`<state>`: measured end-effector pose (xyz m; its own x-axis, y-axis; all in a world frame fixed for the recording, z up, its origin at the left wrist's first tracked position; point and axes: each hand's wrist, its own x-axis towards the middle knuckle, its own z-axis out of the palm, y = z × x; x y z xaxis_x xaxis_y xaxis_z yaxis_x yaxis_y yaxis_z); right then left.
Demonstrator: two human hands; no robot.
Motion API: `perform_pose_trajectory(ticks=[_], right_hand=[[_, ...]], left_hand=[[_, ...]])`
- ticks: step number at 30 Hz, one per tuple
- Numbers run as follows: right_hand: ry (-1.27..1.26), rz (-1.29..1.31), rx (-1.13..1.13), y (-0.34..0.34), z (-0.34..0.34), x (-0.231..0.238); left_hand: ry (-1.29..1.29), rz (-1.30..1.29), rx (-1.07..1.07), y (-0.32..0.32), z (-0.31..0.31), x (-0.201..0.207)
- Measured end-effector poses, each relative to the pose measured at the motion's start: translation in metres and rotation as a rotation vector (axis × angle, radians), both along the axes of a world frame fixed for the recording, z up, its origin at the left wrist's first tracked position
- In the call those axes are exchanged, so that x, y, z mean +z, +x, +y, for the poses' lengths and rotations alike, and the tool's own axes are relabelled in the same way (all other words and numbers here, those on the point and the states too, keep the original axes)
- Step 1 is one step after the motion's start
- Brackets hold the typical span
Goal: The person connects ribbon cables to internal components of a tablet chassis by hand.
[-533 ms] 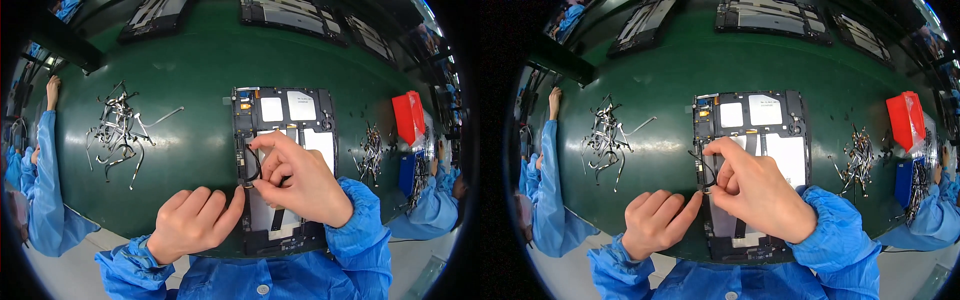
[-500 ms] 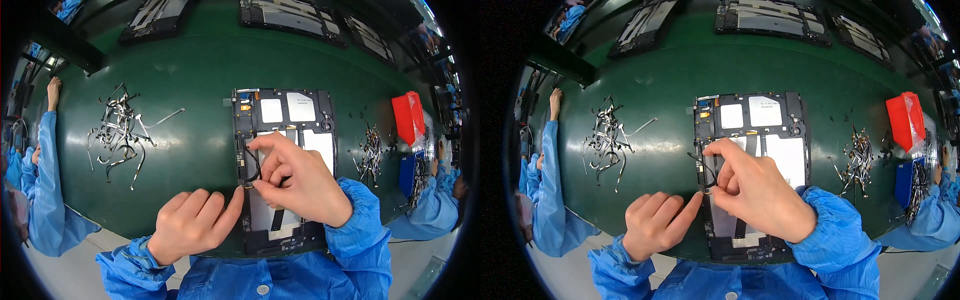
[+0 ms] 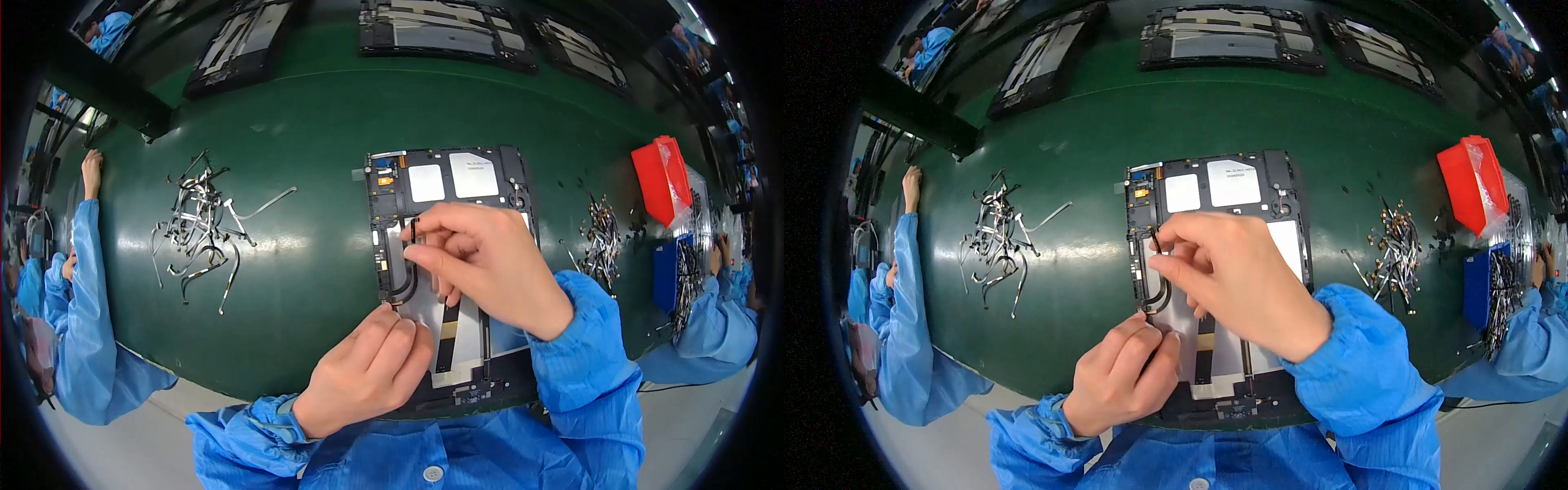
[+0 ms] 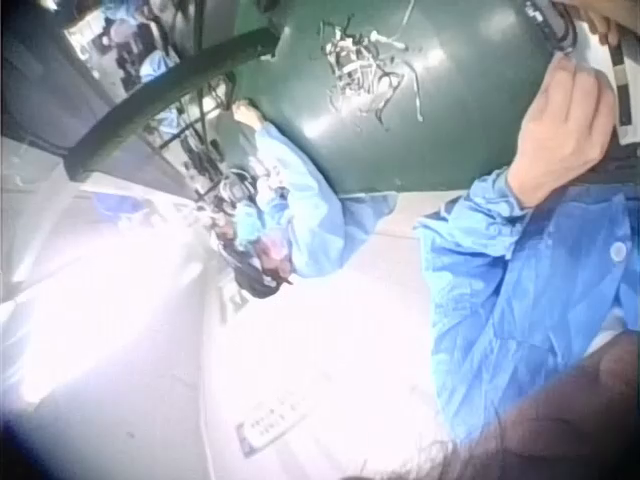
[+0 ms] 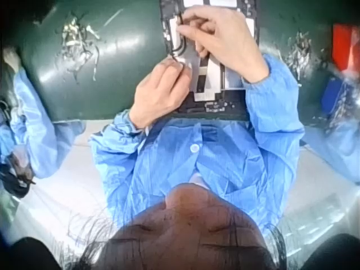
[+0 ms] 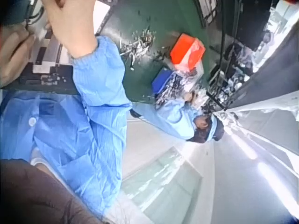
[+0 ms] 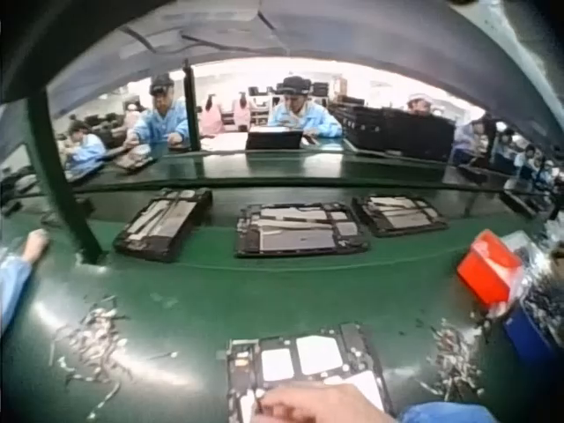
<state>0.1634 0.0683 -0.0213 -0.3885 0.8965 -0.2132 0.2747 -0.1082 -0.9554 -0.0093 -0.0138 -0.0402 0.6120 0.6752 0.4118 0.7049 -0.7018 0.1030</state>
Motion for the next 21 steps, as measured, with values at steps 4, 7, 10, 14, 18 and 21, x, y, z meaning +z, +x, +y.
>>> perform_pose_trajectory(ticks=[4, 7, 10, 14, 18, 21], right_hand=[[-0.063, -0.017, -0.028, 0.003, 0.003, -0.003], [0.130, -0.051, -0.045, 0.002, 0.003, -0.009], [0.253, -0.108, -0.029, 0.002, 0.004, -0.013], [0.289, -0.105, -0.035, 0.002, 0.004, -0.017], [0.257, -0.103, -0.102, -0.003, 0.006, -0.013], [0.272, -0.076, -0.131, -0.005, 0.009, -0.016]], left_hand=[[0.026, 0.028, 0.025, 0.004, -0.001, 0.002], [0.036, 0.003, 0.066, 0.007, 0.001, 0.000], [-0.006, -0.046, 0.070, 0.009, 0.005, 0.001], [-0.041, -0.054, 0.110, 0.012, 0.005, 0.001], [-0.048, -0.040, 0.108, 0.011, 0.004, 0.001], [-0.042, -0.042, 0.118, 0.012, 0.003, -0.001]])
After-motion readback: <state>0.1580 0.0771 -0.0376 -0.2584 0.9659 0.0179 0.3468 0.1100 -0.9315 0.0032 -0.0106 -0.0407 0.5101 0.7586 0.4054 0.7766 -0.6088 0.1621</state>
